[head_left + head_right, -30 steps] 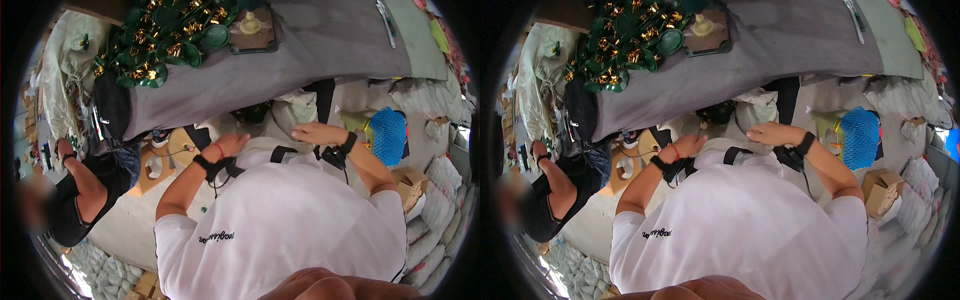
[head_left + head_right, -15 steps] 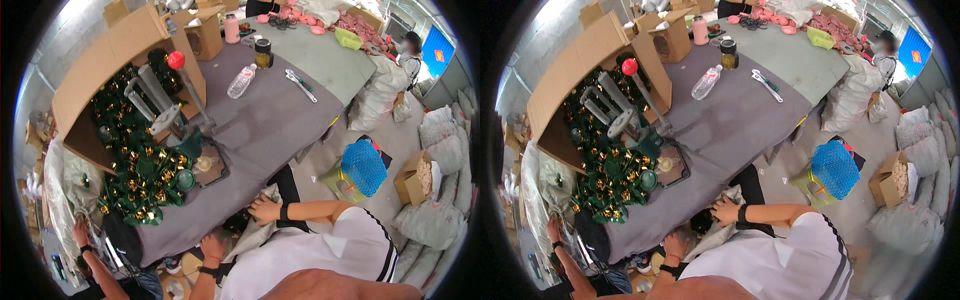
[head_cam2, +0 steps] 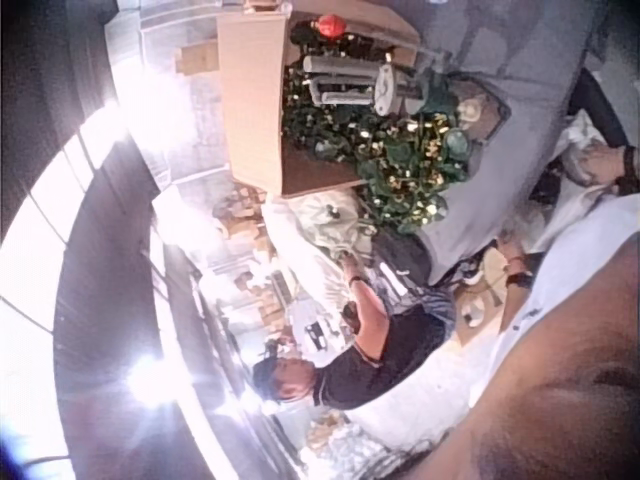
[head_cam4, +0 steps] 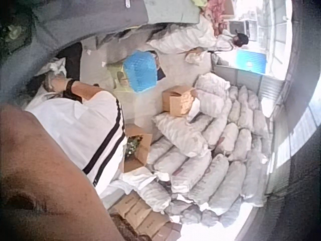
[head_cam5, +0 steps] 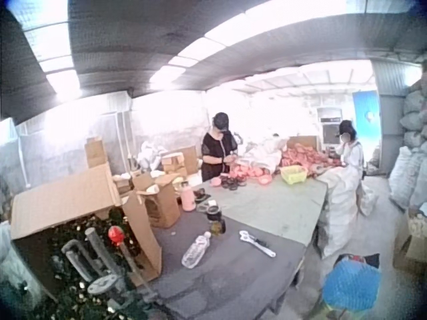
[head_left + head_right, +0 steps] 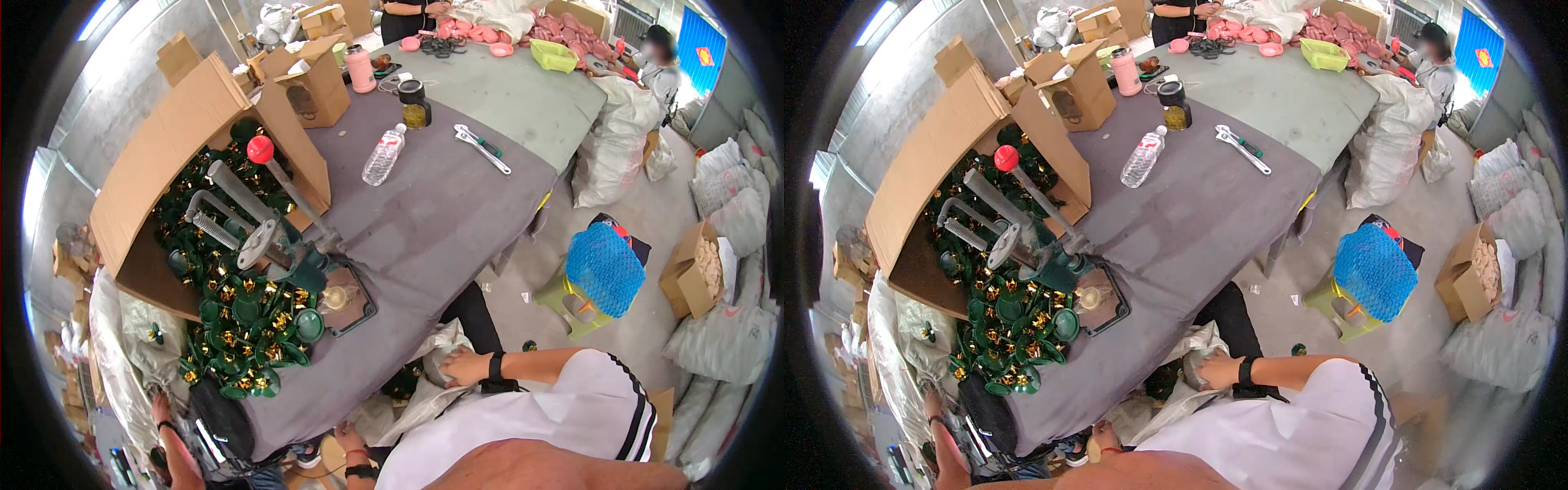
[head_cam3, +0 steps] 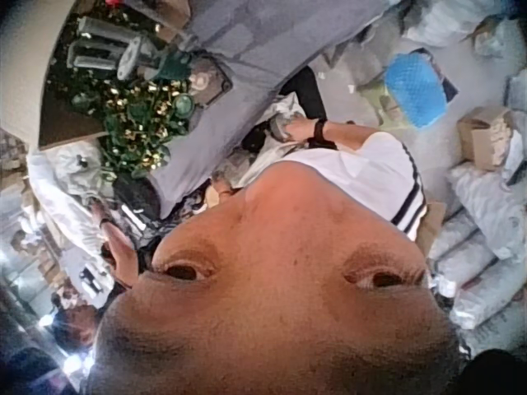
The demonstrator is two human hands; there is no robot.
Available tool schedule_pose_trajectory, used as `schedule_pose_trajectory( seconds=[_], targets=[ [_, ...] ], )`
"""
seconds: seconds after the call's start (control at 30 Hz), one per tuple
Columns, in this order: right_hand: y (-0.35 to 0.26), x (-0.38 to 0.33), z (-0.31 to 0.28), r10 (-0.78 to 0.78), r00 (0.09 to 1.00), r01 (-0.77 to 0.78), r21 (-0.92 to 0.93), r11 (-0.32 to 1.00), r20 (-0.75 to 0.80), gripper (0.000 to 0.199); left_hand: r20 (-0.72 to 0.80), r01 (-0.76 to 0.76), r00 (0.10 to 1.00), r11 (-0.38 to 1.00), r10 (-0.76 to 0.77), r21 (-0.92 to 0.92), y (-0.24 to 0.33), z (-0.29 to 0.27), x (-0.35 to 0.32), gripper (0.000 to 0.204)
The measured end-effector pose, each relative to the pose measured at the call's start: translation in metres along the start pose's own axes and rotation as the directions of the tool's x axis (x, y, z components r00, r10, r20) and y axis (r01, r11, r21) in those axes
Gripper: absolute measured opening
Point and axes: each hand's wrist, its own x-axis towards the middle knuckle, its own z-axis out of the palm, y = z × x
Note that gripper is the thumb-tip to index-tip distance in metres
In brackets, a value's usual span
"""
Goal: Operating a manual press machine to assemble green plastic and gold-colored components.
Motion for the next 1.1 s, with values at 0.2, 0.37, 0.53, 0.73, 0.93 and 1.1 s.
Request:
schedule_pose_trajectory(
  seconds=[0.2, 0.37, 0.53, 0.73, 0.93, 1.1],
  targets=[
    [-0.008, -0.001, -0.014, 0.028, 0.993, -0.026, 0.016, 1.000, -0.113, 0.083, 0.244, 0.371, 0.922, 0.865, -0.301, -0.337, 0.038, -0.011, -0.019, 0.026],
    [0.002, -0.009, -0.037, 0.114, 0.979, -0.121, -0.033, 0.992, -0.169, 0.087, 0.097, -0.011, 0.995, 0.966, 0.037, -0.257, 0.063, -0.037, -0.045, 0.027],
    [0.018, -0.003, -0.042, 0.180, 0.917, -0.198, -0.015, 0.980, -0.356, 0.075, 0.083, -0.373, 0.927, 0.922, 0.366, 0.100, 0.018, -0.074, -0.035, 0.042],
    [0.022, 0.013, -0.031, 0.123, 0.921, -0.166, -0.087, 0.982, -0.369, 0.063, 0.543, -0.506, 0.840, 0.394, 0.022, 0.767, 0.087, -0.099, -0.036, 0.062],
    [-0.005, 0.004, -0.073, 0.018, 0.906, -0.005, 0.032, 0.999, -0.422, 0.032, 0.778, -0.889, 0.240, 0.453, 0.581, -0.064, 0.331, -0.121, -0.117, 0.042],
    [-0.015, 0.020, -0.136, -0.046, 0.679, 0.084, 0.016, 0.996, -0.733, 0.027, 0.701, -0.928, -0.157, 0.139, 0.696, -0.346, 0.402, -0.097, -0.154, 0.042]
  ],
)
